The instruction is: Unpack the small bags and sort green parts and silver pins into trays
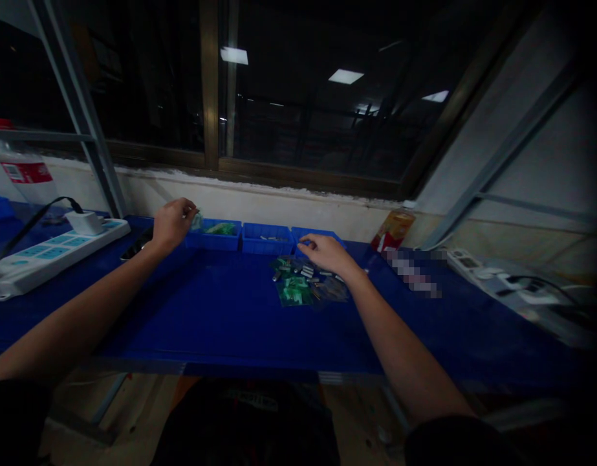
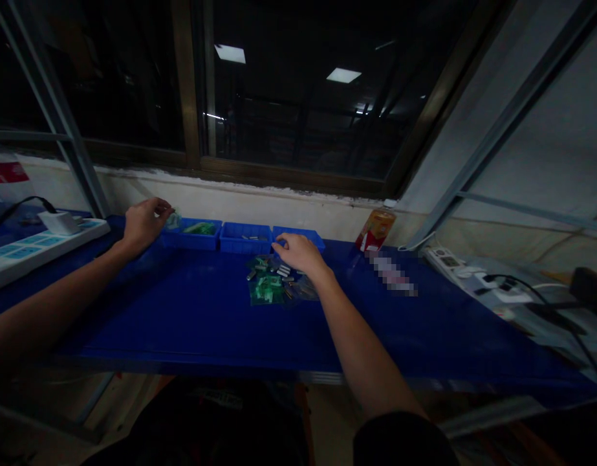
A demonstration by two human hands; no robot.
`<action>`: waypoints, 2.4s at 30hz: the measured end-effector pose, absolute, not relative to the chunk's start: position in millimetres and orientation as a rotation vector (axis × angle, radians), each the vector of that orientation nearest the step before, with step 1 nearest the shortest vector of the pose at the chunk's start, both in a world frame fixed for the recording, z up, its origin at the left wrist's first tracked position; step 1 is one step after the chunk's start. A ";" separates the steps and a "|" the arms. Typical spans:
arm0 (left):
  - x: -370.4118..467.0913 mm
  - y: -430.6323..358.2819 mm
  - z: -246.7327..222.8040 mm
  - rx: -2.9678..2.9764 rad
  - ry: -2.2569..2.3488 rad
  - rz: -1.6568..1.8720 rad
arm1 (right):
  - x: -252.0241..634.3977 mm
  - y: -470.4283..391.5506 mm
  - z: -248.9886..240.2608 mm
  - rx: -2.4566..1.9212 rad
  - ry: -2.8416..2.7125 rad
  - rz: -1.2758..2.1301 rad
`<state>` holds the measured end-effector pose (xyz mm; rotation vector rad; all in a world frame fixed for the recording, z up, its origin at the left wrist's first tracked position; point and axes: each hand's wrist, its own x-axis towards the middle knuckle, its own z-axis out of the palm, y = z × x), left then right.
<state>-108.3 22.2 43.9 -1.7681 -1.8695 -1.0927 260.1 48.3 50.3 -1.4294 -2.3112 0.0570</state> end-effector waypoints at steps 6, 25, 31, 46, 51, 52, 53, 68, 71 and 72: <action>-107.4 29.0 37.5 -1.817 -1.801 -0.973 | 256.4 53.3 39.0 -1.365 -2.338 0.120; -55.8 -11.8 46.6 -2.189 -1.576 -0.804 | 245.7 60.2 9.8 -1.240 -2.447 -0.110; -28.1 -23.7 46.8 -2.617 -1.589 -1.101 | 226.3 43.0 23.7 -1.234 -2.150 -0.020; -2.7 -37.4 35.5 -2.691 -1.661 -1.565 | 184.3 -17.3 28.8 -0.706 -2.155 0.238; -5.7 -37.9 29.8 -2.644 -1.241 -1.164 | 180.3 -10.2 26.7 -0.929 -1.965 0.756; -5.8 -37.4 28.3 -2.635 -1.194 -1.128 | 179.1 -9.5 25.6 -0.951 -1.916 0.880; -5.9 -36.7 26.8 -2.627 -1.164 -1.090 | 178.1 -9.2 24.5 -0.964 -1.861 0.978; -0.8 -33.7 34.9 -2.788 -2.243 -1.822 | 182.5 -16.4 25.4 -0.880 -1.885 0.586; 0.7 -34.2 34.4 -2.762 -2.430 -2.095 | 183.9 -22.2 26.6 -0.803 -2.015 0.323; 1.1 -33.7 33.5 -2.741 -2.403 -2.157 | 184.1 -23.5 27.0 -0.774 -2.036 0.286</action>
